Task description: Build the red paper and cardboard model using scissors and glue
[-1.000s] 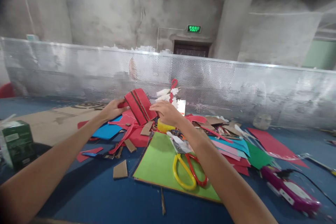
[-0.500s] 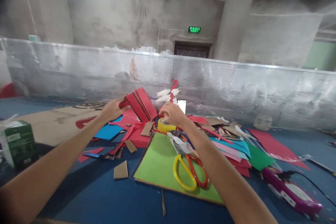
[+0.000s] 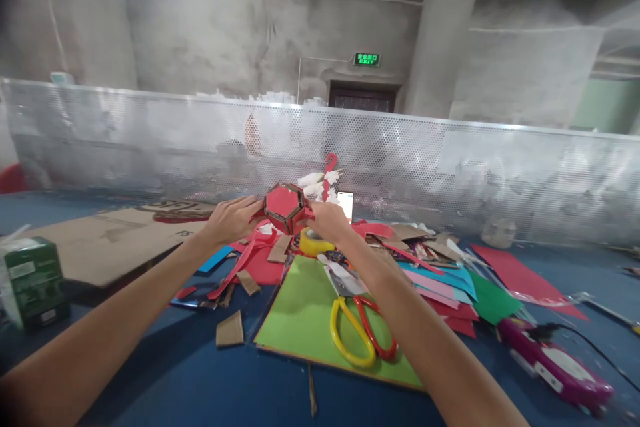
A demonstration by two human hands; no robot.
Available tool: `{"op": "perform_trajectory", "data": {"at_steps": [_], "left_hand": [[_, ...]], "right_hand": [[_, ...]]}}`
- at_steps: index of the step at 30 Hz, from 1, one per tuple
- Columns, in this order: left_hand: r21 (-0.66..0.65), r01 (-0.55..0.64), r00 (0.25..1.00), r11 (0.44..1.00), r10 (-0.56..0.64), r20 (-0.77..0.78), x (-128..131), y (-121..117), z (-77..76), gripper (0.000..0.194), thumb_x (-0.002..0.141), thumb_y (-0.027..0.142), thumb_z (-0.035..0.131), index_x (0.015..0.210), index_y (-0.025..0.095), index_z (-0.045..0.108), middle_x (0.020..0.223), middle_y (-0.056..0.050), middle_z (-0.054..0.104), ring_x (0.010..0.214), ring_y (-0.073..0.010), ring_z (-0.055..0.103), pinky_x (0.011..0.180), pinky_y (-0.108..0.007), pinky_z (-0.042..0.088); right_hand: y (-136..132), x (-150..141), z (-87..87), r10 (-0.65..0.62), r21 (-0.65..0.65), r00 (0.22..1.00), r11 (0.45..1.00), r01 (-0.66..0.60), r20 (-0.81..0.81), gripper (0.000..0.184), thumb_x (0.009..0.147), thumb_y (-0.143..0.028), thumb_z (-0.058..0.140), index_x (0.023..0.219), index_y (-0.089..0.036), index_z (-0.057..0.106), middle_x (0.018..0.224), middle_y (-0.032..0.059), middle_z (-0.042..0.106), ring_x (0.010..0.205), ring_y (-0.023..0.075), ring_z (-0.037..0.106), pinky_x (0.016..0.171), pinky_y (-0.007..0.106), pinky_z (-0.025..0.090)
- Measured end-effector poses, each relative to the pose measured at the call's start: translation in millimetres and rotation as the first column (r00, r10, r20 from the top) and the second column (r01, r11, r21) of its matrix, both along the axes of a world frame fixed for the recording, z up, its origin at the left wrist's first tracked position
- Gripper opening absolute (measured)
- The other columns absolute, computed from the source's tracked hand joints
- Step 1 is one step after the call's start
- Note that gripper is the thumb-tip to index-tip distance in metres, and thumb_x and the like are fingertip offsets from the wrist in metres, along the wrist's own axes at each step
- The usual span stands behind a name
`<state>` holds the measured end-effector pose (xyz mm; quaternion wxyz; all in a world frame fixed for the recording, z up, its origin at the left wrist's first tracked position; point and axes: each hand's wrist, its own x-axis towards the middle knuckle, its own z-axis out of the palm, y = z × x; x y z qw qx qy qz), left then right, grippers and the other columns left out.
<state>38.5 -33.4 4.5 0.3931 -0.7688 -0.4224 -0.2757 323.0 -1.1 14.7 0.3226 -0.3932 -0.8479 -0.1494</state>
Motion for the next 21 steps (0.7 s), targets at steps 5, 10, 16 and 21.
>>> {"op": "perform_trajectory", "data": {"at_steps": [5,10,16,21], "left_hand": [[-0.023,0.013,0.999,1.000,-0.012,0.035,-5.1,7.7,-7.4,0.019,0.097,0.038,0.058,0.100,0.023,0.069,0.095,-0.009,0.072,0.091,-0.0252,0.070,0.070,-0.033,0.050],[-0.046,0.015,0.998,0.999,-0.012,0.059,-4.1,9.2,-8.9,0.018,0.095,0.039,0.060,0.102,0.025,0.069,0.097,-0.009,0.072,0.093,-0.0245,0.069,0.071,-0.032,0.051],[0.025,0.005,1.000,1.000,-0.004,-0.008,-0.4,2.9,-3.9,0.020,0.100,0.038,0.055,0.101,0.023,0.068,0.093,-0.008,0.072,0.091,-0.0228,0.069,0.072,-0.031,0.049],[0.060,0.074,0.997,0.995,-0.071,-0.036,-1.4,4.3,-6.0,0.023,0.103,0.034,0.050,0.095,0.023,0.068,0.087,-0.007,0.070,0.086,-0.0204,0.067,0.073,-0.031,0.047]], "right_hand": [[-3.4,-2.6,4.9,0.104,-0.006,0.990,0.994,-0.105,-0.098,0.028,0.094,-0.041,0.069,0.118,-0.027,0.076,0.095,0.0056,0.081,0.089,0.0267,0.075,0.079,0.033,0.052],[0.9,1.4,2.1,0.230,-0.062,0.947,0.966,-0.250,-0.225,0.024,0.094,-0.031,0.067,0.115,-0.029,0.078,0.099,0.0027,0.082,0.096,0.0259,0.076,0.088,0.036,0.055],[10.6,6.6,0.1,0.288,-0.030,0.892,0.948,-0.318,-0.348,0.068,0.082,-0.032,0.081,0.145,-0.024,0.057,0.133,0.0113,0.071,0.115,0.0266,0.071,0.098,0.042,0.055],[11.2,7.9,2.8,0.421,-0.053,0.873,0.894,-0.446,-0.248,0.081,0.079,-0.032,0.083,0.153,-0.024,0.050,0.152,0.0135,0.056,0.139,0.0295,0.054,0.114,0.047,0.045]]}}
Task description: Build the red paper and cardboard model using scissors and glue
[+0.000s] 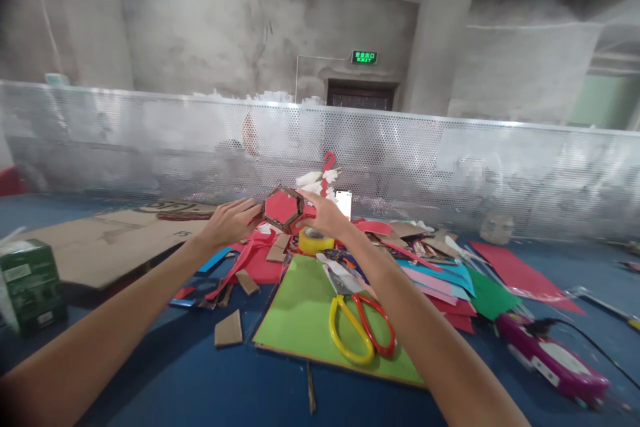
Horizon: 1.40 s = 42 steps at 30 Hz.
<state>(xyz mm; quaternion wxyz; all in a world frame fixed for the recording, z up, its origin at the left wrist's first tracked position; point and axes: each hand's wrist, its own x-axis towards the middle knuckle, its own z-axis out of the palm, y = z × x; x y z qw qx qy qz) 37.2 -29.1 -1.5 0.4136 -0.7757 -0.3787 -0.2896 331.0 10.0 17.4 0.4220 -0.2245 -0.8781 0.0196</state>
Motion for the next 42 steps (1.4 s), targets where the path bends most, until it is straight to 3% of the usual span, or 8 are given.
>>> {"op": "perform_trajectory", "data": {"at_steps": [4,12,18,23,28,33,38,42], "left_hand": [[0.010,0.016,1.000,1.000,-0.016,-0.022,-2.5,0.8,-0.9,0.022,0.102,0.032,0.051,0.094,0.023,0.068,0.085,-0.006,0.069,0.084,-0.0195,0.066,0.074,-0.031,0.046],[0.099,0.056,0.996,0.994,-0.048,-0.082,-1.5,-5.6,2.2,0.022,0.102,0.025,0.050,0.086,0.023,0.066,0.080,-0.005,0.066,0.079,-0.0188,0.063,0.075,-0.032,0.044],[0.113,0.118,0.992,0.987,-0.111,-0.067,-1.8,-8.8,5.5,0.021,0.098,0.019,0.050,0.081,0.023,0.062,0.080,-0.004,0.067,0.076,-0.0175,0.061,0.075,-0.030,0.045],[0.172,0.144,0.989,0.974,-0.138,-0.044,-1.8,-7.3,7.7,0.022,0.093,0.013,0.048,0.077,0.023,0.058,0.083,-0.005,0.068,0.078,-0.0183,0.061,0.075,-0.030,0.047],[0.287,0.160,0.985,0.944,-0.135,-0.105,-6.6,-4.8,9.0,0.021,0.093,0.009,0.049,0.078,0.022,0.057,0.081,-0.004,0.066,0.075,-0.0181,0.060,0.073,-0.029,0.046],[0.278,0.125,0.983,0.952,-0.080,-0.167,-17.9,1.1,5.1,0.019,0.096,0.012,0.055,0.081,0.022,0.060,0.082,-0.003,0.067,0.074,-0.0170,0.059,0.075,-0.030,0.045],[0.254,0.114,0.979,0.961,-0.065,-0.194,-20.6,4.3,3.4,0.015,0.098,0.017,0.057,0.085,0.023,0.062,0.083,-0.002,0.068,0.076,-0.0168,0.060,0.075,-0.032,0.043],[0.239,0.119,0.973,0.964,-0.065,-0.221,-16.5,2.5,5.5,0.015,0.099,0.018,0.057,0.086,0.023,0.062,0.087,-0.002,0.069,0.078,-0.0169,0.060,0.076,-0.032,0.042]], "right_hand": [[-0.9,0.9,-0.9,0.015,-0.012,0.999,1.000,-0.014,0.043,0.080,0.079,-0.032,0.083,0.152,-0.023,0.051,0.146,0.0133,0.062,0.133,0.0306,0.060,0.111,0.048,0.047],[1.8,5.4,-6.4,-0.065,0.101,0.984,0.994,0.049,0.164,0.083,0.079,-0.027,0.083,0.155,-0.024,0.047,0.135,0.0115,0.070,0.121,0.0290,0.068,0.102,0.040,0.052],[14.1,15.2,-17.4,-0.102,0.111,0.973,0.991,0.080,0.205,0.084,0.083,-0.030,0.082,0.157,-0.025,0.042,0.141,0.0136,0.065,0.128,0.0297,0.063,0.105,0.044,0.050],[24.0,26.6,-23.9,-0.275,0.163,0.946,0.955,0.248,0.170,0.067,0.090,-0.022,0.071,0.153,-0.018,0.048,0.149,0.0182,0.058,0.139,0.0298,0.054,0.115,0.049,0.042],[28.1,36.2,-25.8,-0.384,0.025,0.912,0.923,0.384,0.147,0.055,0.083,-0.007,0.064,0.137,-0.018,0.066,0.140,0.0146,0.066,0.133,0.0285,0.060,0.116,0.047,0.043],[30.5,48.7,-10.5,-0.397,-0.047,0.917,0.916,0.399,0.043,0.033,0.087,-0.010,0.057,0.109,-0.021,0.078,0.111,0.0076,0.080,0.106,0.0242,0.075,0.101,0.041,0.056],[31.9,73.8,17.4,-0.423,-0.111,0.892,0.905,0.410,-0.161,0.040,0.092,-0.010,0.041,0.116,-0.015,0.072,0.109,0.0106,0.079,0.101,0.0195,0.075,0.093,0.036,0.059],[28.7,75.1,22.2,-0.364,-0.169,0.920,0.925,0.339,-0.146,0.042,0.093,-0.010,0.039,0.118,-0.012,0.072,0.110,0.0133,0.079,0.098,0.0203,0.076,0.088,0.036,0.061]]}}
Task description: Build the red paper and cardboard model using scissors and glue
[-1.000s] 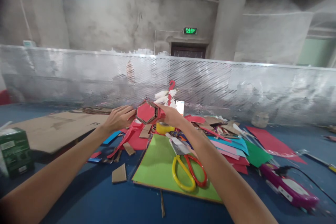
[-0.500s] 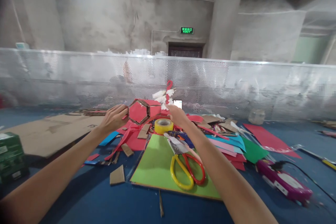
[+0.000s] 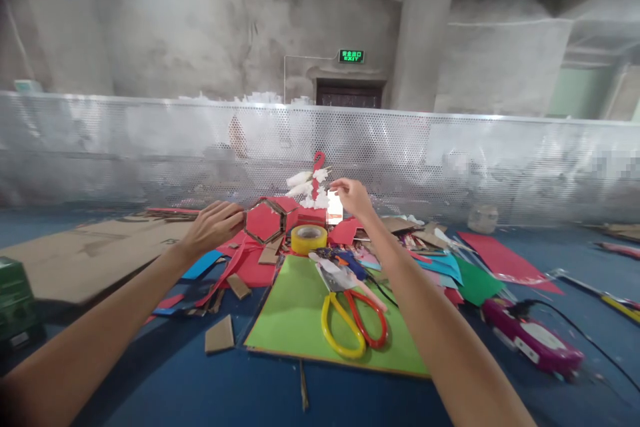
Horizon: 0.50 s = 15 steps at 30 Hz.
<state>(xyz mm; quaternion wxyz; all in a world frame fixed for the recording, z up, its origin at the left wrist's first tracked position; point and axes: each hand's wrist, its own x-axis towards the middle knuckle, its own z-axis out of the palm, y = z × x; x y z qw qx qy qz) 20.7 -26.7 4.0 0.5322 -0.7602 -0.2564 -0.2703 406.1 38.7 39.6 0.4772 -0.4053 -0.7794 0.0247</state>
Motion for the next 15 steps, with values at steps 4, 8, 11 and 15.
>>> {"op": "perform_trajectory", "data": {"at_steps": [4,8,11,15], "left_hand": [[-0.013,-0.003,1.000,1.000,0.003,-0.005,3.3,-1.3,1.1,0.017,0.099,0.016,0.056,0.084,0.023,0.062,0.087,-0.002,0.068,0.077,-0.0168,0.059,0.075,-0.032,0.042],[0.000,-0.042,0.999,0.999,0.042,-0.014,0.0,2.0,-1.3,0.019,0.100,0.018,0.055,0.084,0.022,0.063,0.084,-0.003,0.067,0.075,-0.0176,0.058,0.075,-0.033,0.042],[-0.005,-0.080,0.997,0.997,0.080,0.004,-5.9,5.9,-4.4,0.020,0.100,0.018,0.053,0.084,0.022,0.064,0.083,-0.003,0.066,0.077,-0.0179,0.060,0.075,-0.033,0.042],[-0.022,-0.090,0.996,0.996,0.090,0.023,-11.3,7.7,-6.4,0.023,0.100,0.017,0.051,0.081,0.022,0.064,0.080,-0.003,0.065,0.075,-0.0185,0.059,0.074,-0.033,0.042]], "right_hand": [[-8.2,-26.5,-13.5,0.116,-0.050,0.986,0.993,-0.111,0.116,0.038,0.090,-0.013,0.052,0.119,-0.018,0.075,0.121,0.0100,0.077,0.115,0.0248,0.072,0.104,0.042,0.055],[-13.2,-57.5,-30.4,0.307,-0.114,0.865,0.952,-0.285,0.398,0.062,0.091,-0.012,0.052,0.152,-0.016,0.050,0.159,0.0105,0.047,0.148,0.0273,0.043,0.124,0.047,0.034],[-14.7,-69.5,-35.6,0.344,-0.151,0.798,0.938,-0.310,0.495,0.071,0.092,-0.015,0.052,0.160,-0.013,0.035,0.165,0.0117,0.035,0.154,0.0261,0.033,0.127,0.045,0.028],[-27.0,-74.3,-27.0,0.375,-0.186,0.764,0.926,-0.327,0.525,0.073,0.094,-0.017,0.050,0.164,-0.017,0.027,0.168,0.0089,0.029,0.154,0.0253,0.031,0.128,0.046,0.027]]}}
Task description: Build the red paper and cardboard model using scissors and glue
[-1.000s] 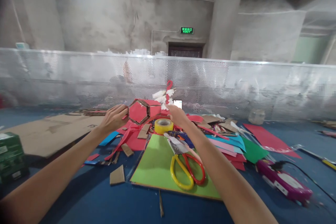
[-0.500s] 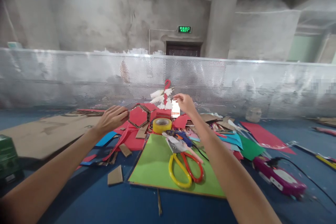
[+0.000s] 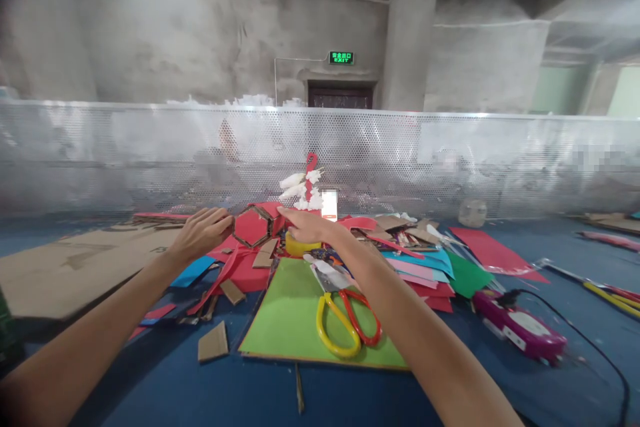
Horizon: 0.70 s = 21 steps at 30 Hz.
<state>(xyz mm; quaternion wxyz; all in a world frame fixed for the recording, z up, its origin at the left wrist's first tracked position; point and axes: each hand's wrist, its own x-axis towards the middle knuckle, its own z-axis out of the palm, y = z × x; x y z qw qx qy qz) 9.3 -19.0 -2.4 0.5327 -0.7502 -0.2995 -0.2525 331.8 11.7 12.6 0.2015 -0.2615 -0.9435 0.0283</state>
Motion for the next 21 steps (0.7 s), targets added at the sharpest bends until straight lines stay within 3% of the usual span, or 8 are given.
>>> {"op": "perform_trajectory", "data": {"at_steps": [9,17,21], "left_hand": [[0.005,0.039,0.999,0.999,-0.039,0.028,-12.9,6.5,-5.5,0.018,0.100,0.019,0.053,0.086,0.024,0.065,0.081,-0.003,0.065,0.076,-0.0182,0.058,0.074,-0.033,0.042],[0.038,0.093,0.996,0.995,-0.093,0.008,2.5,-4.0,4.1,0.021,0.097,0.017,0.054,0.079,0.023,0.061,0.078,-0.002,0.063,0.071,-0.0167,0.057,0.072,-0.033,0.042],[0.037,0.147,0.989,0.988,-0.147,-0.014,16.4,-13.1,11.6,0.022,0.097,0.015,0.054,0.078,0.024,0.060,0.075,-0.001,0.063,0.071,-0.0166,0.057,0.071,-0.032,0.042]], "right_hand": [[-35.8,-6.6,32.1,0.200,-0.023,0.980,0.980,-0.200,0.006,0.071,0.095,-0.008,0.042,0.163,-0.022,0.029,0.169,0.0034,0.025,0.156,0.0183,0.026,0.129,0.043,0.023],[-7.7,12.6,13.7,0.106,0.035,0.991,0.994,-0.104,-0.078,0.087,0.084,-0.003,0.046,0.166,-0.022,0.022,0.170,0.0051,0.024,0.156,0.0236,0.027,0.128,0.046,0.024],[6.4,22.1,3.4,-0.005,0.073,0.991,0.997,0.015,-0.133,0.089,0.083,-0.001,0.045,0.166,-0.022,0.021,0.166,0.0059,0.036,0.153,0.0244,0.035,0.126,0.047,0.028]]}}
